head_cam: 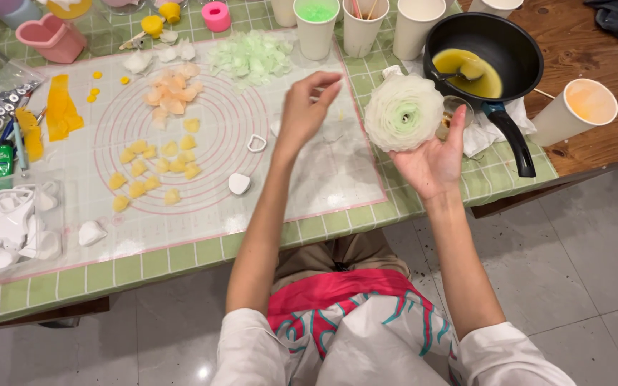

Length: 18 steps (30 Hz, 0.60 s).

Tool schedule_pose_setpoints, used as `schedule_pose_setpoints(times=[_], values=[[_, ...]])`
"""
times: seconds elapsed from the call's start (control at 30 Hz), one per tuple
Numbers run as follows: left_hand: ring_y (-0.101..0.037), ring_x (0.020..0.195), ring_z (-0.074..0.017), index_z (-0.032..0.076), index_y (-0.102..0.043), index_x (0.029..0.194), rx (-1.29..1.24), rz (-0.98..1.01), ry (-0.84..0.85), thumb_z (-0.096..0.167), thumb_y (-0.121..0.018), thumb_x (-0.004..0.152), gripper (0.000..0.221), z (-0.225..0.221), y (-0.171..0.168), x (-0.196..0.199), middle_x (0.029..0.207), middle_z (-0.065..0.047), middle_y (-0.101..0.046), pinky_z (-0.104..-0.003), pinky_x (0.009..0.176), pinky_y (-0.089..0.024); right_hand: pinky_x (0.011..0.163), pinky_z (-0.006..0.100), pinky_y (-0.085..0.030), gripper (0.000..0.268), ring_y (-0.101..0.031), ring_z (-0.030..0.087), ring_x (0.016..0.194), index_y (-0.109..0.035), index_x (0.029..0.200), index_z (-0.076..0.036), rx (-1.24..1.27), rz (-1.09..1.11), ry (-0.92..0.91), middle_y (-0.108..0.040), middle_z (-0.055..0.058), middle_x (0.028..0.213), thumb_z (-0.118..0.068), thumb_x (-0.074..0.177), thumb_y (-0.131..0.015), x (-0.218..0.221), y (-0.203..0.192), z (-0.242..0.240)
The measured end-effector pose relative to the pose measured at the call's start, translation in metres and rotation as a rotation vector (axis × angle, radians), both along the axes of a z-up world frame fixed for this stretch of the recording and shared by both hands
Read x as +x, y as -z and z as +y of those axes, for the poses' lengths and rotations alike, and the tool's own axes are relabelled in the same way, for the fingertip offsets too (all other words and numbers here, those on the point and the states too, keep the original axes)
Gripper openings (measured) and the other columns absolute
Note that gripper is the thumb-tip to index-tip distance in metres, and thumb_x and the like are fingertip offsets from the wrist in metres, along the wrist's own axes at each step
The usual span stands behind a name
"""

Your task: Assembling and detailing a decorative wax flower candle at a workbench.

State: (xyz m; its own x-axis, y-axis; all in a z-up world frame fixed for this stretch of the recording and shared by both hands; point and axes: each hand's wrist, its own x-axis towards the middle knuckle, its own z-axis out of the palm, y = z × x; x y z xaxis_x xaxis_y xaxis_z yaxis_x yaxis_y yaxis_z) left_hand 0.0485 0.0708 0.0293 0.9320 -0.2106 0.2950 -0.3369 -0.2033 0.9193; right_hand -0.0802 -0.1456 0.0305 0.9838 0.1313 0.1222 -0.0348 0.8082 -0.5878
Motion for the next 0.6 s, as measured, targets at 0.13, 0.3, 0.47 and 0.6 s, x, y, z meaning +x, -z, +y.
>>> schedule_pose_setpoints(times=[0.13, 0.3, 0.47, 0.6], values=[[-0.072, 0.096, -0.0244, 0.012, -0.079, 0.112, 0.401, -0.069, -0.12, 0.016, -0.075, 0.091, 0.022, 0.017, 0.021, -0.004, 0.101, -0.009, -0.078, -0.04, 0.087, -0.055, 0.136, 0.049, -0.026, 0.104, -0.032, 0.032, 0.16, -0.028, 0.165, -0.008, 0.014, 0.017, -0.004, -0.031, 0.016, 0.172, -0.077, 0.091, -0.048, -0.001, 0.009, -0.001], [-0.066, 0.098, -0.0377, 0.006, -0.08, 0.093, 0.637, -0.464, -0.111, 0.011, -0.087, 0.058, 0.036, 0.006, 0.046, -0.006, 0.097, -0.018, -0.072, -0.052, 0.08, -0.05, 0.135, 0.05, -0.025, 0.102, -0.031, 0.033, 0.16, -0.03, 0.164, -0.009, 0.051, 0.031, -0.039, -0.032, 0.016, 0.172, -0.078, 0.091, -0.047, -0.005, 0.022, 0.005], [-0.069, 0.09, -0.0322, 0.006, -0.08, 0.088, 0.609, -0.323, -0.053, 0.007, -0.081, 0.068, 0.02, 0.006, 0.04, -0.003, 0.092, -0.015, -0.074, -0.046, 0.077, -0.052, 0.134, 0.05, -0.025, 0.1, -0.031, 0.032, 0.159, -0.031, 0.164, -0.01, 0.07, 0.045, -0.05, -0.032, 0.014, 0.171, -0.078, 0.091, -0.045, -0.004, 0.03, 0.005], [-0.073, 0.068, -0.0185, 0.008, -0.082, 0.092, 0.28, -0.154, -0.036, 0.011, -0.078, 0.082, 0.011, 0.007, 0.036, 0.018, 0.082, -0.009, -0.079, -0.034, 0.068, -0.057, 0.133, 0.051, -0.024, 0.099, -0.032, 0.032, 0.158, -0.033, 0.163, -0.01, 0.062, 0.054, -0.068, -0.034, 0.013, 0.17, -0.077, 0.092, -0.045, -0.004, 0.035, 0.007]])
